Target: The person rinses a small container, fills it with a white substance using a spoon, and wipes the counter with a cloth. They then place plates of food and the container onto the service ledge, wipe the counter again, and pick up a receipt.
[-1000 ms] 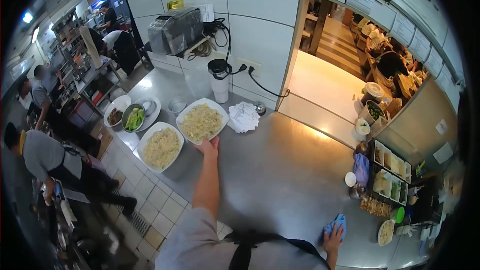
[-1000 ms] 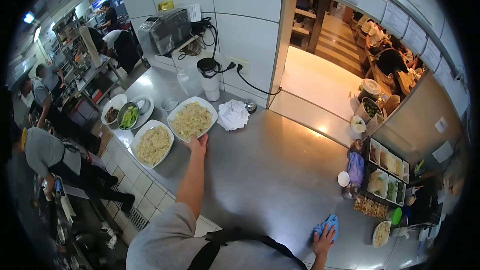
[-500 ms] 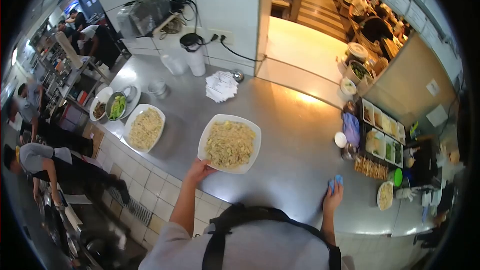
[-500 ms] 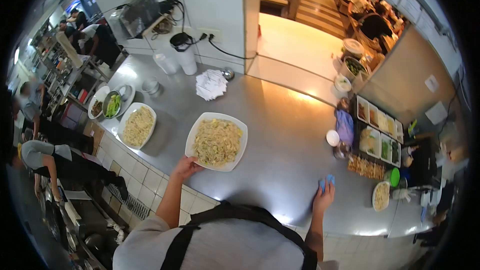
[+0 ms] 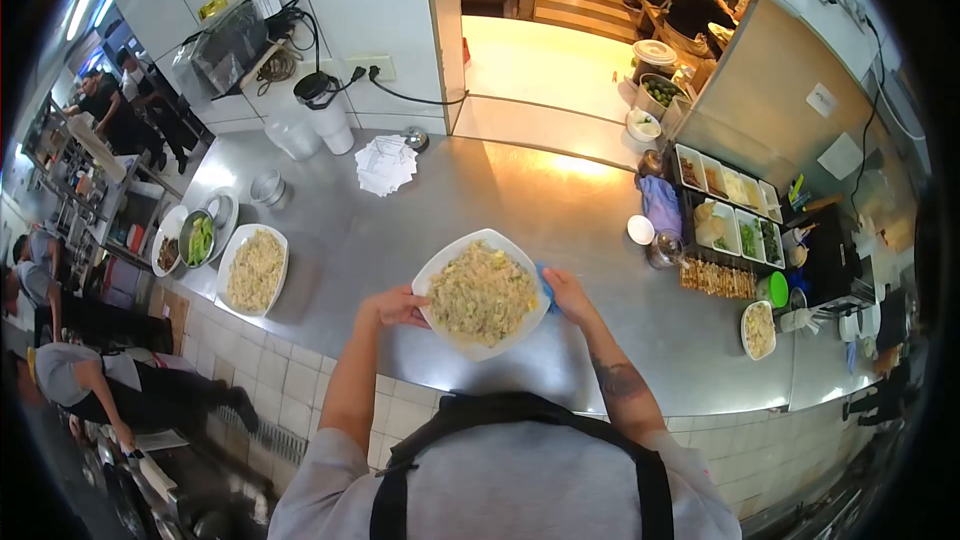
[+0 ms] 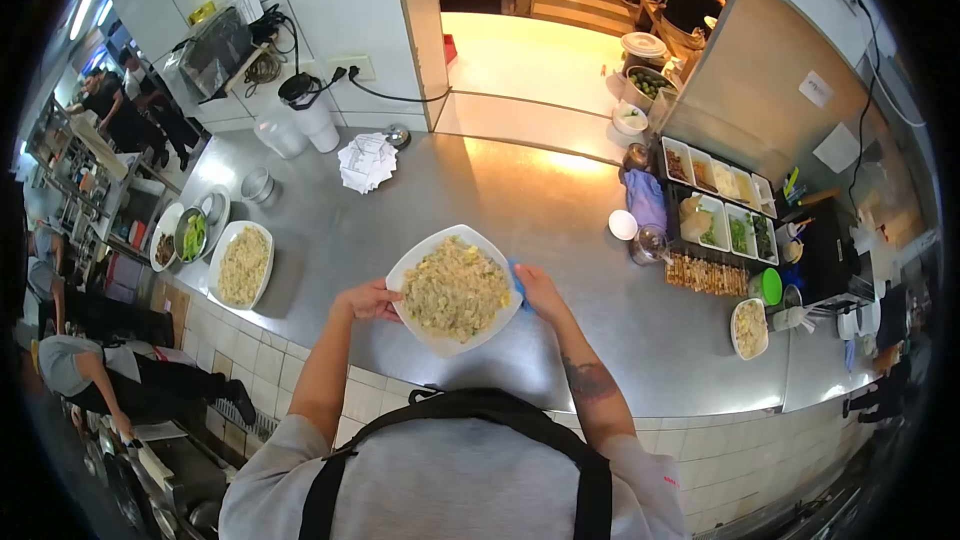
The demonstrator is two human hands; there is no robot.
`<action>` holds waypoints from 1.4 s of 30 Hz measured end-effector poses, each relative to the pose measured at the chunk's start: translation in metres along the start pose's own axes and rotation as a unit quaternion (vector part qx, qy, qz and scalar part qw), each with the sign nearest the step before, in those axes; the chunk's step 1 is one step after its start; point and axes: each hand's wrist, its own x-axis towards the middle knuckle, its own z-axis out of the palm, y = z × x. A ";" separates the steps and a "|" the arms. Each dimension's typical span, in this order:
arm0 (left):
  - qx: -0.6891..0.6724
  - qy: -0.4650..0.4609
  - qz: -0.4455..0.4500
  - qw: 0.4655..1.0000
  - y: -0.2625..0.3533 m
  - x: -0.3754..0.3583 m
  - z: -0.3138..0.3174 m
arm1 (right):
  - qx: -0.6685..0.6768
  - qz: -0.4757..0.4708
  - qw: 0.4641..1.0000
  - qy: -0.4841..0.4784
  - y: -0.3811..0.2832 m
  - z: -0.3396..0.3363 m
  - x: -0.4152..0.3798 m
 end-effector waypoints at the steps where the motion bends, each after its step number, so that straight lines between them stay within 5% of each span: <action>1: 0.004 -0.010 -0.011 1.000 0.004 0.003 -0.003 | -0.123 -0.030 0.992 -0.009 -0.010 0.001 0.014; 2: 0.006 -0.017 -0.017 1.000 0.008 0.005 -0.005 | -0.245 -0.057 0.968 -0.016 -0.024 0.004 0.027; 7: 0.017 -0.027 -0.025 0.999 0.023 0.016 -0.004 | -0.294 -0.120 0.948 -0.031 -0.073 0.033 0.089; 12: 0.024 -0.036 -0.019 0.999 0.017 0.023 -0.013 | -0.494 -0.287 0.810 -0.131 -0.082 0.054 0.112; 18: -0.002 -0.004 0.011 1.000 0.002 0.023 -0.009 | -0.568 -0.097 0.817 -0.020 -0.096 0.074 0.076; 20: -0.016 0.008 0.027 0.999 -0.008 0.020 -0.007 | -0.497 -0.130 0.855 0.065 -0.069 0.057 0.057; 24: -0.047 0.021 0.050 0.997 -0.022 0.024 0.017 | -0.577 -0.048 0.814 0.052 -0.057 0.016 0.011; 27: -0.078 0.017 0.055 0.995 -0.042 0.030 0.013 | -0.515 -0.026 0.856 -0.041 -0.070 -0.015 -0.028; 29: -0.108 0.035 0.099 0.989 -0.032 0.013 0.044 | -0.477 0.071 0.870 -0.105 -0.085 -0.025 -0.051; 30: -0.111 0.021 0.092 0.989 -0.034 0.012 0.047 | -0.481 0.015 0.869 -0.118 -0.065 -0.036 -0.060; 32: -0.054 -0.002 0.067 0.996 -0.037 0.008 0.043 | -0.422 0.156 0.886 -0.114 -0.108 0.002 -0.091; 35: 0.144 -0.032 -0.034 0.988 0.006 -0.011 0.030 | -0.580 0.007 0.814 -0.026 -0.040 -0.047 -0.081; 37: 0.244 0.013 -0.029 0.969 0.019 -0.006 -0.040 | -0.616 0.034 0.778 0.120 -0.044 -0.055 -0.062; 38: 0.212 0.026 0.110 0.971 0.027 -0.010 -0.076 | -0.597 0.005 0.791 0.136 -0.066 -0.043 -0.051; 39: 0.196 0.118 0.114 0.967 0.046 -0.007 -0.117 | -0.577 -0.026 0.802 0.153 -0.093 -0.026 -0.034; 40: 0.007 0.192 0.246 0.950 0.051 -0.003 -0.154 | -0.549 -0.072 0.823 0.125 -0.109 -0.010 -0.013; 41: -0.184 0.257 0.363 0.877 0.058 0.000 -0.189 | -0.519 -0.120 0.841 0.096 -0.122 0.007 0.004; 42: -0.229 0.404 0.276 0.841 0.090 0.000 -0.228 | -0.494 -0.192 0.845 0.072 -0.126 0.030 0.023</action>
